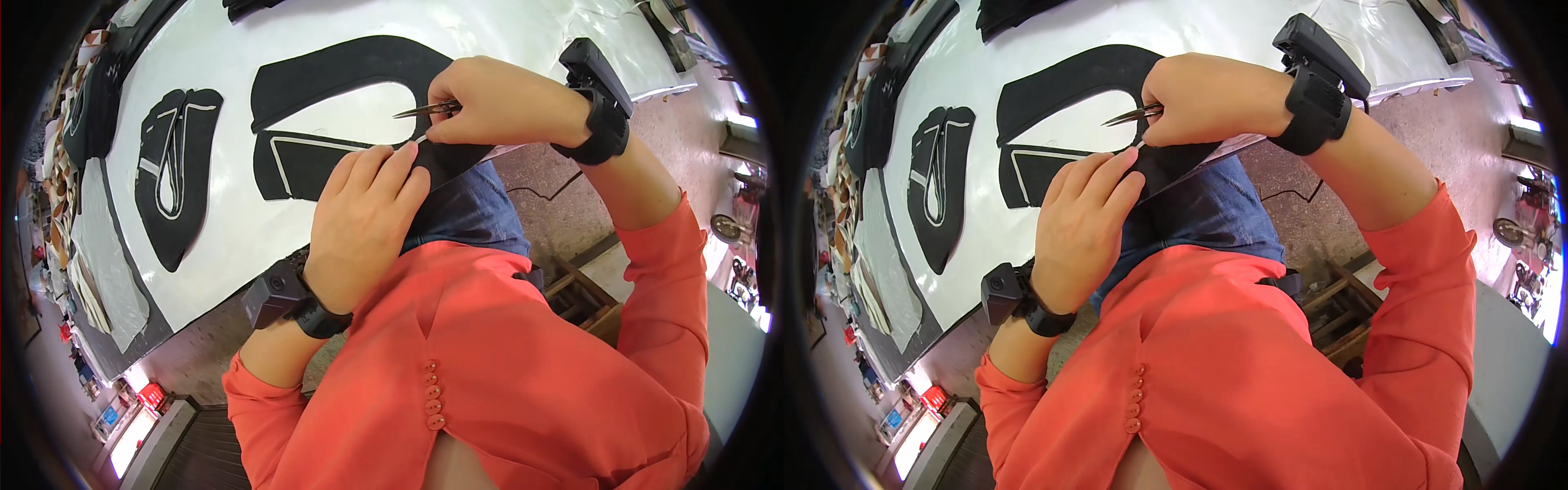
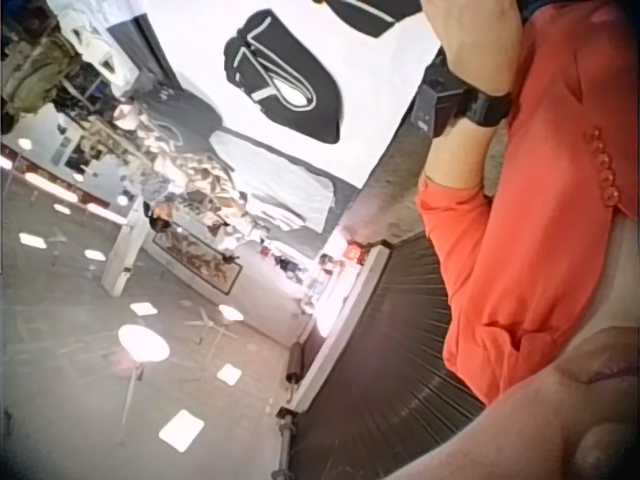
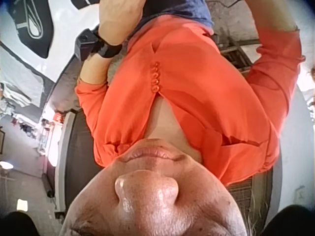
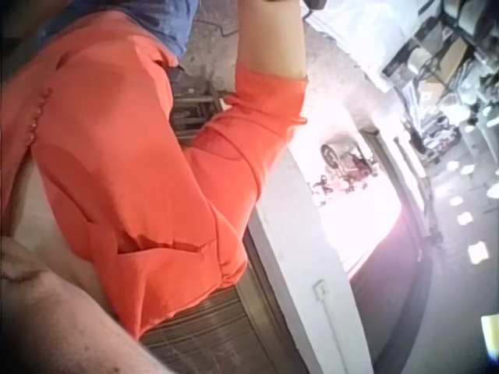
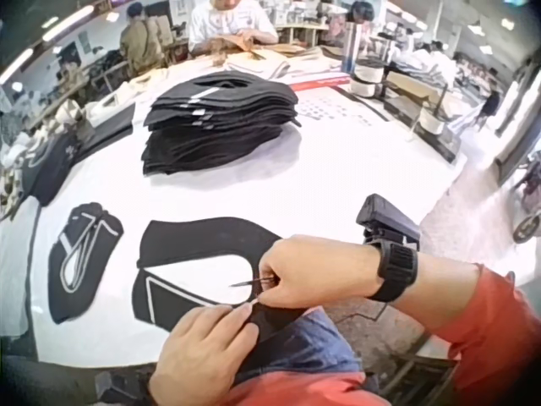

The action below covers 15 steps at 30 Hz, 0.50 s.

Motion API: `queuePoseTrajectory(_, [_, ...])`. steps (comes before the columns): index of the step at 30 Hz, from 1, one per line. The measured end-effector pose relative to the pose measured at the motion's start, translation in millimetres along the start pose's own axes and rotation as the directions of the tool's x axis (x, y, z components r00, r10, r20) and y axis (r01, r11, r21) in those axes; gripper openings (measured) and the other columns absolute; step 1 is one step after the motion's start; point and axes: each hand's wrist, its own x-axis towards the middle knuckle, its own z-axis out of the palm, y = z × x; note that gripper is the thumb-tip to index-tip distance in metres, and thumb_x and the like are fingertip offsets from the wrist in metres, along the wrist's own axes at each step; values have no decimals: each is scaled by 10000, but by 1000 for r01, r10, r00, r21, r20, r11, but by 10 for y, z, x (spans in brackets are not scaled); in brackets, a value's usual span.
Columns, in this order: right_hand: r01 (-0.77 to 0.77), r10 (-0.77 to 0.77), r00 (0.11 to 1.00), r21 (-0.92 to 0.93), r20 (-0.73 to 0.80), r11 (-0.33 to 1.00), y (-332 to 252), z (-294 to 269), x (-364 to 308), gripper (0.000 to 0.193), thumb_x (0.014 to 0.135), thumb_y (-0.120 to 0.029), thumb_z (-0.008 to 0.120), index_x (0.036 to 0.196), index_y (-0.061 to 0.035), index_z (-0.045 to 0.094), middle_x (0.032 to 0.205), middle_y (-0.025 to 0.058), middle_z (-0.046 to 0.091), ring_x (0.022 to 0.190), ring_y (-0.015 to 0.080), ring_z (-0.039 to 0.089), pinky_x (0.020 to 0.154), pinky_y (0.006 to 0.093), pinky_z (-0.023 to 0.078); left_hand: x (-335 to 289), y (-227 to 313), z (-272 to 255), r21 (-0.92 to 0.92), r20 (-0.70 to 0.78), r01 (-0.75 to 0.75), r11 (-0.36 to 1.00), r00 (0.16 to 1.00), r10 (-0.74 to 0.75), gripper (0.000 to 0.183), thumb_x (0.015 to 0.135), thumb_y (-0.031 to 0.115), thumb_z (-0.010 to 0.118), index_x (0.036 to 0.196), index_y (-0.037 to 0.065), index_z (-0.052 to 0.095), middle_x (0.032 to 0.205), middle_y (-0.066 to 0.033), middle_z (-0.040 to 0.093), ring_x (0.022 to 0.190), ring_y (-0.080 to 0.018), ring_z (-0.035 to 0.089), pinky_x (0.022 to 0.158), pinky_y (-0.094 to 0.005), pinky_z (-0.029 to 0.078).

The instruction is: Trimming excess material from black shoe upper components using small snips.

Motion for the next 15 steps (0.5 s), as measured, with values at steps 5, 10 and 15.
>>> queuePoseTrajectory(5, [93,-79,992,141,-98,986,63,81,12,241,791,-200,684,804,40,665,634,128,564,588,206,520,595,346,453,17,-3,20,-1,10,3,1000,1000,-3,287,782,-14,640,1063,43,642,1208,-80,659,1111,-289,620,916,-420,508])
queuePoseTrajectory(10, [95,-80,988,108,-135,990,79,95,45,227,775,-188,692,792,36,666,625,126,555,580,198,510,584,336,443,38,4,60,44,11,0,999,1000,-1,256,804,47,626,1060,57,630,1178,-80,648,1127,-283,604,941,-407,489])
queuePoseTrajectory(15, [98,-85,988,99,-132,990,131,103,106,237,768,-191,698,783,44,666,624,136,573,578,204,536,584,338,451,24,19,72,40,-18,26,999,1000,-25,285,788,-8,633,1068,49,639,1208,-72,656,1150,-297,608,936,-428,497])
